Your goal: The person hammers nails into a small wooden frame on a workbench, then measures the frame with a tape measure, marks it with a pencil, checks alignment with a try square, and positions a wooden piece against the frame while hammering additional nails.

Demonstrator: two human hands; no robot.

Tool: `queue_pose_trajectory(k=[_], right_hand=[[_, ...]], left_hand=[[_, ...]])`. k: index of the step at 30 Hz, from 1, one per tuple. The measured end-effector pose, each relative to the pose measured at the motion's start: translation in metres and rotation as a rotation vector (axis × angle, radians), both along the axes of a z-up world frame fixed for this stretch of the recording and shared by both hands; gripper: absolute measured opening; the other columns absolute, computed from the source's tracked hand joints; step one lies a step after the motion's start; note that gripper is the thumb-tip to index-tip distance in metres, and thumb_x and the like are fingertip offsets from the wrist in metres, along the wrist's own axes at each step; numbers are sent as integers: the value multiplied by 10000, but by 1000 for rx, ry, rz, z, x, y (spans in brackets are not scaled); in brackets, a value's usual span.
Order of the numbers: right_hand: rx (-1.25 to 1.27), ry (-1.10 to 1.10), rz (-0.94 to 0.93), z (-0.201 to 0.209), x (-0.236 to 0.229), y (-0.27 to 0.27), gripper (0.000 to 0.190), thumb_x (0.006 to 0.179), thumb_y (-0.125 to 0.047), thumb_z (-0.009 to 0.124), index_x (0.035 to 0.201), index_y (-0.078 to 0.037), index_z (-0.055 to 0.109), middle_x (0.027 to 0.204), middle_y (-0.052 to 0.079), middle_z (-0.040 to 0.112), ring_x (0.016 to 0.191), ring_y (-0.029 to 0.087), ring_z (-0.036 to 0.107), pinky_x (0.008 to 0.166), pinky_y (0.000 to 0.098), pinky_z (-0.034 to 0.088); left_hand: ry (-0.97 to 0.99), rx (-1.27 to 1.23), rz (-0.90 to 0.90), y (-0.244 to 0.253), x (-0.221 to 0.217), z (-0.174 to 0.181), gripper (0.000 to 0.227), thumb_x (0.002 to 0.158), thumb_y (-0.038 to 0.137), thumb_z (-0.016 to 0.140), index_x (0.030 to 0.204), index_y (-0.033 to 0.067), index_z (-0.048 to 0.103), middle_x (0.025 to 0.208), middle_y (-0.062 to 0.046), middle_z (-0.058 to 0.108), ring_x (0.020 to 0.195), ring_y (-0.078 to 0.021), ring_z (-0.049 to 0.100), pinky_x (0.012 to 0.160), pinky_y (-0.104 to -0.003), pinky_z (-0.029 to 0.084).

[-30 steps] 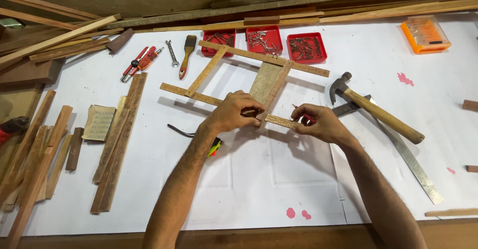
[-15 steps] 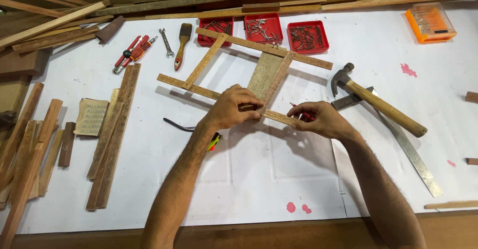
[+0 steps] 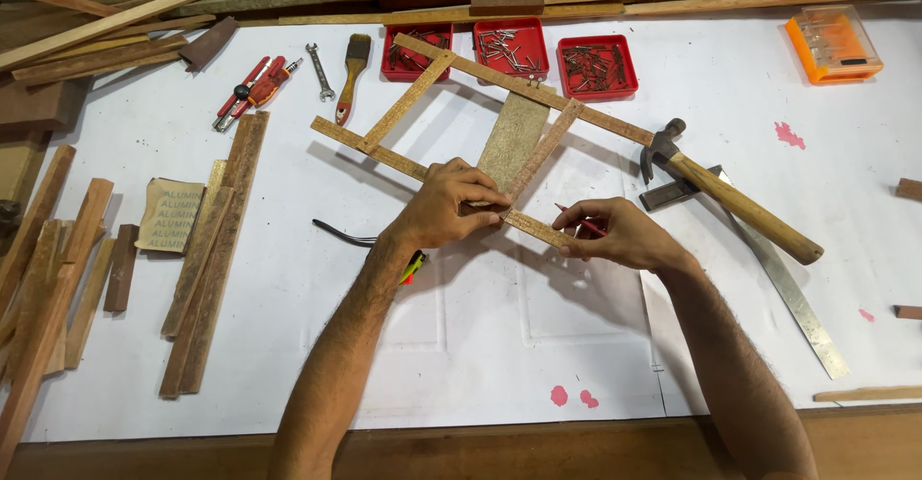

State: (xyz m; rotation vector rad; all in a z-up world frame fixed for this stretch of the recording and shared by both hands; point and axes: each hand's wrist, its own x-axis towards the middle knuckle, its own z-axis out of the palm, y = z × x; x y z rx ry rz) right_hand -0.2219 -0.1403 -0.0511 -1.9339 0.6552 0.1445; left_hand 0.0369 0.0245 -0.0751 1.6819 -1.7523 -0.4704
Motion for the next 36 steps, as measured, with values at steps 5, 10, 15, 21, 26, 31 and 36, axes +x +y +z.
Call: queue_pose_trajectory(k=[5,10,15,21,26,31,36], right_hand=[[36,-29,7,-4,0,-2,407,796,-254,824,1144,-59,742,925,82,797,823,139,748,792,318,651],[27,-22,3,-5,1,-1,398,801,-240,826,1146,-58,746,910,90,801,800,145,745,775,314,648],[40,-39,1,-6,1,0,406,785,-233,833,1138,-51,745,899,79,800,795,132,744,763,303,646],[74,-29,-29,-6,1,2,403,787,-225,836,1132,-37,749,882,83,796,750,135,716,706,310,628],[80,-39,-22,-7,1,1,407,784,-222,835,1135,-37,746,885,78,794,754,131,715,710,306,628],[67,-39,-19,-5,1,2,406,792,-216,835,1144,-35,745,874,85,797,751,132,713,714,304,622],[79,-54,-7,-6,0,2,406,797,-210,832,1152,-33,744,882,83,796,758,131,711,719,305,621]], left_hand=[[23,-39,-36,0,5,-4,306,826,327,853,1115,237,806,1109,80,747,1154,-148,583,1135,-423,339],[34,-41,-34,1,5,-3,289,834,318,853,1107,236,807,1095,77,748,1169,-147,586,1152,-419,344],[-11,-97,-37,4,2,2,269,827,279,864,1080,201,815,1068,62,750,1127,-157,593,1120,-426,339],[-134,-253,-53,9,-5,-5,223,878,225,831,1091,168,798,1082,32,736,1107,-166,630,1059,-386,434],[-110,-246,-40,10,-8,-5,232,869,214,837,1087,148,791,1074,10,724,1105,-188,625,991,-357,515],[-124,-254,-48,10,-8,-8,229,876,206,840,1092,145,792,1072,10,724,1099,-182,626,989,-365,518],[-135,-266,-35,10,-9,-10,237,874,218,843,1093,147,792,1064,12,722,1095,-185,620,985,-362,515]])
